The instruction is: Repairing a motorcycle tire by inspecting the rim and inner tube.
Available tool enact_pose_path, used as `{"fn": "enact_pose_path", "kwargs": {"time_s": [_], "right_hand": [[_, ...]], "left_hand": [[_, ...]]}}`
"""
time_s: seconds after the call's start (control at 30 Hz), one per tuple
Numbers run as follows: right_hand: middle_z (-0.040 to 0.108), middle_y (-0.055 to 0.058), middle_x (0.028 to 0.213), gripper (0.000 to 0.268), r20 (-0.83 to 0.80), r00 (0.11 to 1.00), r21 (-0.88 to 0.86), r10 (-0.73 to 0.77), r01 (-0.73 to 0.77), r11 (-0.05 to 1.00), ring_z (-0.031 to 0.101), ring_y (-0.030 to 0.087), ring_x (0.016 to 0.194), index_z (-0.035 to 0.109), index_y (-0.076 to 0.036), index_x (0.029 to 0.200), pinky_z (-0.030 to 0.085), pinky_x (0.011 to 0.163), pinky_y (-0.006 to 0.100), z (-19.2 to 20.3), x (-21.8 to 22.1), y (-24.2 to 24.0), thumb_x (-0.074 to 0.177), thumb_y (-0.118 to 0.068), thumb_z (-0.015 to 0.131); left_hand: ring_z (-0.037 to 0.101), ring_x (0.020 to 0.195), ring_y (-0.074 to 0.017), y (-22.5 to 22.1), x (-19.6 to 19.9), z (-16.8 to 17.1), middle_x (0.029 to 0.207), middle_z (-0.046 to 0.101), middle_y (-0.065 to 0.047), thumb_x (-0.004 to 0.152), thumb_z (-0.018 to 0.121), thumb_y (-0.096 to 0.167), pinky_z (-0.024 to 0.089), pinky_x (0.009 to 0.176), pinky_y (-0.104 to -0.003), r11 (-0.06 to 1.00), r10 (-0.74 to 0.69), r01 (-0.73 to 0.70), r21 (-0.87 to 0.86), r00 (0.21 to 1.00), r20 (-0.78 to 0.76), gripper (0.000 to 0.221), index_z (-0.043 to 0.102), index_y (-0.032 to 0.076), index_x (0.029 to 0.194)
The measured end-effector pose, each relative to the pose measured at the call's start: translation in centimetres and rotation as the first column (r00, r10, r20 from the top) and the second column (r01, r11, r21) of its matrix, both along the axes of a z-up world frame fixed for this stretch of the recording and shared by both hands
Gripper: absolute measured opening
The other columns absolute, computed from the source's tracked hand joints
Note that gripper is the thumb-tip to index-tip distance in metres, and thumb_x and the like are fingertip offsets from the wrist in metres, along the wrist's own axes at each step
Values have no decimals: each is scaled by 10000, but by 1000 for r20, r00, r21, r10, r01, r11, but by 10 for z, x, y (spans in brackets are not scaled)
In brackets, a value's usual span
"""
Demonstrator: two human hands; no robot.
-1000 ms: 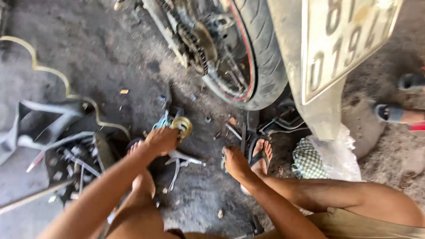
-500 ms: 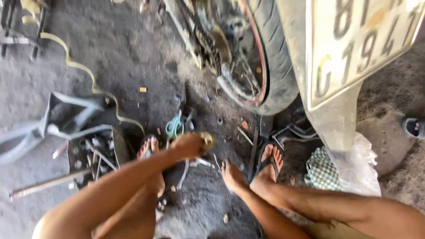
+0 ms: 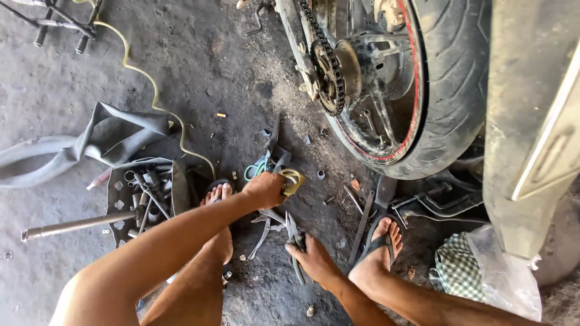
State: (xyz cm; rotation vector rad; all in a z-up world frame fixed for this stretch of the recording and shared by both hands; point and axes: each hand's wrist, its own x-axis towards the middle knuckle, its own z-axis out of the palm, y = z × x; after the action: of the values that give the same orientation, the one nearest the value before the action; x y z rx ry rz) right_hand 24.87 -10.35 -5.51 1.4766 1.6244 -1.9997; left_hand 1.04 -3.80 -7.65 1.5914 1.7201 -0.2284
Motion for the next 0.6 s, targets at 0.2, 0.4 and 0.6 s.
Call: {"fn": "enact_pose_path", "kwargs": {"time_s": [0.2, 0.4, 0.6], "right_hand": [[752, 93, 731, 271, -137, 989, 462, -62, 119, 879, 739, 154, 490, 559, -32, 1083, 623, 354, 251, -31, 7, -4, 911, -122, 748], [772, 32, 690, 263, -21, 998, 541, -59, 61, 839, 619, 83, 402, 739, -56, 989, 452, 304, 227, -42, 11, -11, 977, -299, 639], [691, 24, 706, 171, -59, 994, 483, -93, 109, 869, 530, 88, 434, 712, -69, 936, 439, 346, 232, -36, 6, -4, 976, -218, 637]], "left_hand": [[693, 586, -199, -13, 23, 16, 825, 726, -129, 975, 611, 147, 619, 518, -285, 996, -32, 37, 78, 998, -62, 186, 654, 4, 1086], [622, 445, -160, -22, 33, 5, 737, 725, -134, 977, 572, 131, 539, 367, -267, 955, -89, 119, 271, 989, -120, 202, 688, -15, 1054], [625, 465, -132, -28, 42, 14, 779, 724, -138, 1014, 554, 102, 534, 353, -213, 971, -69, 72, 226, 997, -24, 194, 646, -45, 1100]]}}
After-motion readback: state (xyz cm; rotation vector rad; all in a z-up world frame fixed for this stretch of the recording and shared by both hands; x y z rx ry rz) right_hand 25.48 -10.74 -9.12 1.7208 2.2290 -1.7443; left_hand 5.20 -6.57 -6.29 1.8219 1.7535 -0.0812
